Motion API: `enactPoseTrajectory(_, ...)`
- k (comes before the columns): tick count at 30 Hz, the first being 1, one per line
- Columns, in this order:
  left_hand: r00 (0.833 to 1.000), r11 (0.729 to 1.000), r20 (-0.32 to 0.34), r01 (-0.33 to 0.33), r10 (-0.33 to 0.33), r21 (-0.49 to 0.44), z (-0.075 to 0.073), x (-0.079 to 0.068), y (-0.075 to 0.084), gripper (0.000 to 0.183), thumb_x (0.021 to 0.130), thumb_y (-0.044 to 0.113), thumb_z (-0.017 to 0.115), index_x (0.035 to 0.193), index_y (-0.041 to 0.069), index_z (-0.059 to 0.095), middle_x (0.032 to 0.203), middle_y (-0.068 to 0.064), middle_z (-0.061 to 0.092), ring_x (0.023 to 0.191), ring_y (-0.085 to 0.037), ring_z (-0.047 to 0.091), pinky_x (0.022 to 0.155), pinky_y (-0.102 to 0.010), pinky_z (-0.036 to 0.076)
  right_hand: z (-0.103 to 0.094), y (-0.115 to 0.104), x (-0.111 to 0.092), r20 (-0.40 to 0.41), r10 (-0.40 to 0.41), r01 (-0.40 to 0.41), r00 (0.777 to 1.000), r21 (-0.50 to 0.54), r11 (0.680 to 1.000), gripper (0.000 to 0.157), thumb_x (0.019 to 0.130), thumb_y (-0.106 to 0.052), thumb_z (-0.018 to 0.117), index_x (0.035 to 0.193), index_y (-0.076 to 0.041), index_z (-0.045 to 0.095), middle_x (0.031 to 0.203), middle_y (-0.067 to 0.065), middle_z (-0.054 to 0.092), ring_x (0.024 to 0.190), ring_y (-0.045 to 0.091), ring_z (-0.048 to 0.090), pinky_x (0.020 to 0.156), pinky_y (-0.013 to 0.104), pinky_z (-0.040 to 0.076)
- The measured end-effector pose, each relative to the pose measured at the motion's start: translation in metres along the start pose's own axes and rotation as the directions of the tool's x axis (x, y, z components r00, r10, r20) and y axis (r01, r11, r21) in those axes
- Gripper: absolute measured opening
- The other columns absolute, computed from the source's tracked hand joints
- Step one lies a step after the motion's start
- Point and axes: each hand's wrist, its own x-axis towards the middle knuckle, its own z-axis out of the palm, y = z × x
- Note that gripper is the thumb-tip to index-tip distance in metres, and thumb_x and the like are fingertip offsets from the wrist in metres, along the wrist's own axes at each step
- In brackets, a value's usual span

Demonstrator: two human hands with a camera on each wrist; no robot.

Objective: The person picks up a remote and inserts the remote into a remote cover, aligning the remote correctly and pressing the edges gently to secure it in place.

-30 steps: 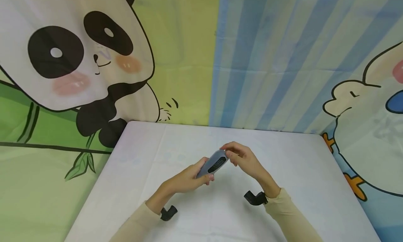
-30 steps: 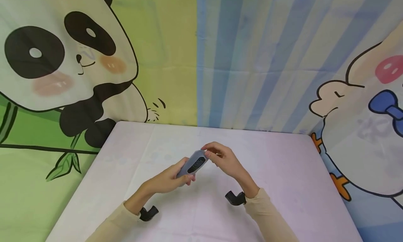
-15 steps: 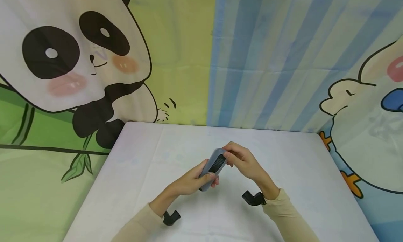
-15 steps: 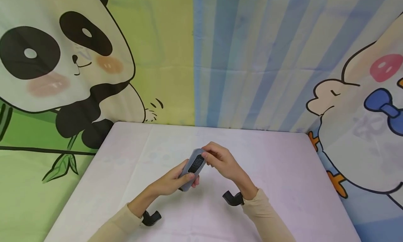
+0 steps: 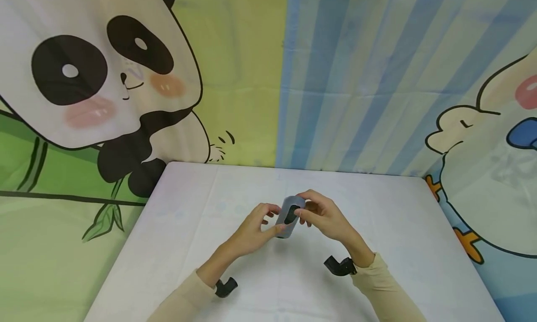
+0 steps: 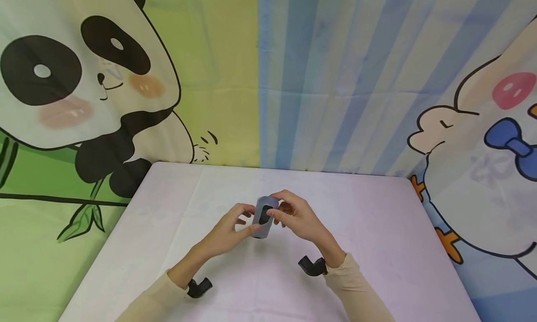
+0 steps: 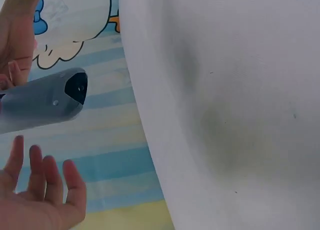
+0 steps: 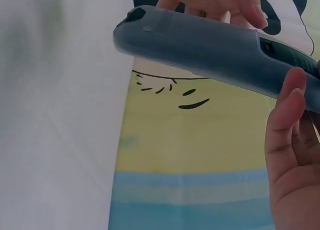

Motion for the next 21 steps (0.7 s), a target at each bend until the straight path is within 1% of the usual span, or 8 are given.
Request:
enactPoseTrajectory(2,0.996,0.999,-0.091,0.013,-0.009,0.049,-0.001,0.0,0.0,0.039,0.094,0.046,0.069,0.112,0.013,0.058,0.101,0.005,0.057,0.092,-0.016,0.056,0.074,-0.035,0.051,0.0,0.0,0.0,-0.014,0.008,-0.008,1.0,-0.016,1.0,0.031,0.093,0.015,0.059,0.121,0.001,0.059,0.097,0.011,0.062,0.069,0.022,0.064,0.055,0.037,0.052)
enactPoseTrajectory(4,0.99,0.998,-0.132,0.053,-0.048,0.035,-0.002,-0.001,0.001,0.036,0.094,0.048,0.068,0.095,0.012,0.061,0.084,0.006,0.06,0.075,-0.015,0.057,0.061,-0.031,0.048,0.001,-0.004,0.001,-0.029,0.001,-0.002,1.0,-0.035,0.999,0.03,0.092,0.016,0.06,0.12,0.003,0.059,0.098,0.011,0.061,0.07,0.021,0.064,0.056,0.039,0.054)
enactPoseTrajectory(6,0.989,0.994,-0.105,0.103,-0.107,-0.046,-0.002,0.0,0.003,0.04,0.096,0.05,0.064,0.084,0.012,0.064,0.07,0.006,0.062,0.062,-0.017,0.06,0.053,-0.028,0.047,0.003,-0.009,0.001,-0.045,-0.021,0.019,0.999,-0.054,0.998,0.03,0.091,0.017,0.061,0.118,0.005,0.059,0.098,0.011,0.061,0.071,0.021,0.064,0.057,0.038,0.055)
enactPoseTrajectory(8,0.984,0.971,-0.029,0.17,-0.178,-0.168,-0.001,0.001,0.003,0.044,0.1,0.051,0.058,0.082,0.011,0.068,0.067,0.003,0.067,0.061,-0.023,0.066,0.052,-0.028,0.051,0.006,-0.016,0.001,-0.057,-0.065,0.061,0.996,-0.072,0.996,0.03,0.089,0.018,0.062,0.117,0.006,0.059,0.098,0.011,0.06,0.071,0.02,0.063,0.059,0.036,0.055)
enactPoseTrajectory(11,0.963,0.897,0.077,0.267,-0.257,-0.352,0.001,0.003,0.003,0.053,0.103,0.051,0.05,0.094,0.003,0.072,0.079,-0.006,0.073,0.073,-0.035,0.071,0.062,-0.033,0.058,0.011,-0.021,0.001,-0.065,-0.147,0.14,0.987,-0.101,0.985,0.033,0.086,0.021,0.064,0.116,0.008,0.06,0.101,0.013,0.059,0.075,0.02,0.063,0.064,0.031,0.056)
enactPoseTrajectory(14,0.945,0.823,0.114,0.324,-0.307,-0.466,0.002,0.006,0.002,0.057,0.103,0.052,0.048,0.107,-0.001,0.069,0.092,-0.012,0.074,0.084,-0.038,0.071,0.07,-0.036,0.06,0.017,-0.021,0.0,-0.069,-0.218,0.207,0.973,-0.141,0.968,0.036,0.082,0.023,0.067,0.115,0.008,0.062,0.106,0.015,0.06,0.083,0.02,0.062,0.069,0.031,0.057)
enactPoseTrajectory(18,0.925,0.735,0.141,0.368,-0.354,-0.569,0.0,0.008,0.002,0.061,0.102,0.053,0.051,0.116,-0.004,0.065,0.105,-0.019,0.069,0.089,-0.033,0.07,0.073,-0.038,0.06,0.025,-0.018,-0.003,-0.054,-0.287,0.273,0.956,-0.19,0.943,0.041,0.077,0.023,0.073,0.113,0.007,0.063,0.109,0.018,0.059,0.094,0.023,0.059,0.068,0.039,0.057)
enactPoseTrajectory(21,0.914,0.677,0.158,0.385,-0.373,-0.627,-0.002,0.009,0.001,0.061,0.101,0.05,0.055,0.122,-0.007,0.061,0.107,-0.019,0.065,0.089,-0.027,0.069,0.075,-0.039,0.059,0.031,-0.013,-0.006,-0.028,-0.336,0.322,0.942,-0.212,0.923,0.044,0.073,0.024,0.075,0.112,0.007,0.063,0.109,0.021,0.058,0.097,0.028,0.057,0.064,0.044,0.056)
